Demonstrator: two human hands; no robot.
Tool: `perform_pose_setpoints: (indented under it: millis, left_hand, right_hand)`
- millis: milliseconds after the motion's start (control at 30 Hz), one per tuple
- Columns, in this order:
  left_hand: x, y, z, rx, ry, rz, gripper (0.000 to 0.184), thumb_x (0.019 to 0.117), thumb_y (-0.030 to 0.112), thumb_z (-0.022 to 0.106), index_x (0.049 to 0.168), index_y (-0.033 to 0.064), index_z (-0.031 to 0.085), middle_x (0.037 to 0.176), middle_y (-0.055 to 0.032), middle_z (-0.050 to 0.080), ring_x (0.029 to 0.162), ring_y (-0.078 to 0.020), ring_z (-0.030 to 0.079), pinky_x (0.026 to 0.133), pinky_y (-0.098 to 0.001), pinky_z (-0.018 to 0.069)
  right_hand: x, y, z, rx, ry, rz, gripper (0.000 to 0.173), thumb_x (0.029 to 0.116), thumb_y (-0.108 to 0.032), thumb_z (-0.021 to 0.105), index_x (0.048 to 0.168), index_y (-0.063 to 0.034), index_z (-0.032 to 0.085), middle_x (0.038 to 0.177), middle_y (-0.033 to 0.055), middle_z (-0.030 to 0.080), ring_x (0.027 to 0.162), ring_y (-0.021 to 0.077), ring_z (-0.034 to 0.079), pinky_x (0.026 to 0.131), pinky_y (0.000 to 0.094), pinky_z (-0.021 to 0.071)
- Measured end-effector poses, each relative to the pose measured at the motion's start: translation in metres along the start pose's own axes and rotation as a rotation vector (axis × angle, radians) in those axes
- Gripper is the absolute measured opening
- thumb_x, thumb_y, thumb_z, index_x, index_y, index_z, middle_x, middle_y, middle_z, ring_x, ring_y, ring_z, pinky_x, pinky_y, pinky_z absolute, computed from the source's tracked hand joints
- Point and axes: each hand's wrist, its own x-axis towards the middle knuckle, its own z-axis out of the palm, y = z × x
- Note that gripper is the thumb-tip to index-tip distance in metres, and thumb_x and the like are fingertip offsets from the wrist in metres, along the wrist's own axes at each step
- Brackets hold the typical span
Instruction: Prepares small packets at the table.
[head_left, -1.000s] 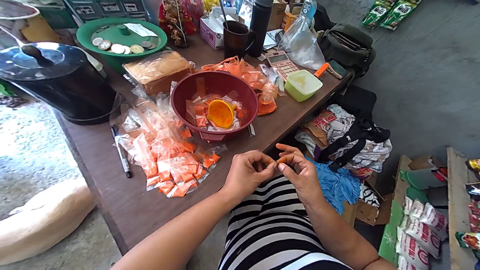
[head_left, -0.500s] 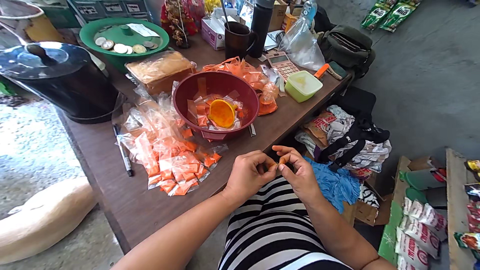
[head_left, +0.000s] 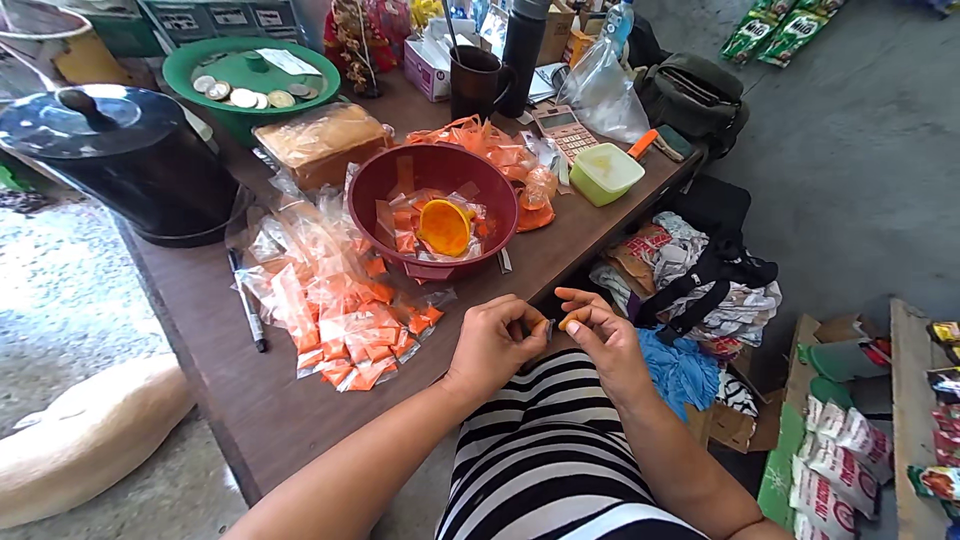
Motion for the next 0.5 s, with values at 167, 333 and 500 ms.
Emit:
perform_pose_setpoints:
  millis: [167,333,500]
  left_hand:
    - [-0.0013,-0.0007,0.0005,0.006,-0.017,0.025,0.012,0.0868,0.016,0.071,0.083,0.0058,0.075,0.071,0.0034,0.064,0.060,0.0044,0.053,0.055,-0.0108,0.0439]
    - [-0.0016,-0.0025,-0.0002,0.021,-0.037,0.057,0.012,0.0876,0.017,0.071,0.084,0.0067,0.075,0.072,0.0030,0.065,0.060,0.0033,0.053,0.055,-0.0117,0.0442]
    - [-0.0019,-0.0028,0.0003,0.004,-0.076,0.058,0.014,0.0888,0.018,0.070,0.084,0.0064,0.075,0.072,0.0026,0.065,0.059,0.0033,0.053,0.055,-0.0122,0.0447]
  right_hand:
    - [-0.0003,-0.0014,0.0082,-0.018,-0.005,0.049,0.014,0.0907,-0.017,0.067,0.087,-0.0046,0.072,0.131,0.0104,0.064,0.117,0.0078,0.060,0.097,0.0216,0.0504]
    - [0.0019,-0.0005,0.0101,0.013,0.001,0.062,0.011,0.0896,-0.013,0.065,0.084,-0.0052,0.070,0.131,0.0098,0.064,0.118,0.0080,0.059,0.097,0.0217,0.0497]
    - [0.0016,0.0011,0.0105,0.030,-0.020,0.051,0.011,0.0877,-0.012,0.061,0.079,-0.0071,0.064,0.134,0.0107,0.062,0.123,0.0094,0.056,0.100,0.0228,0.0474]
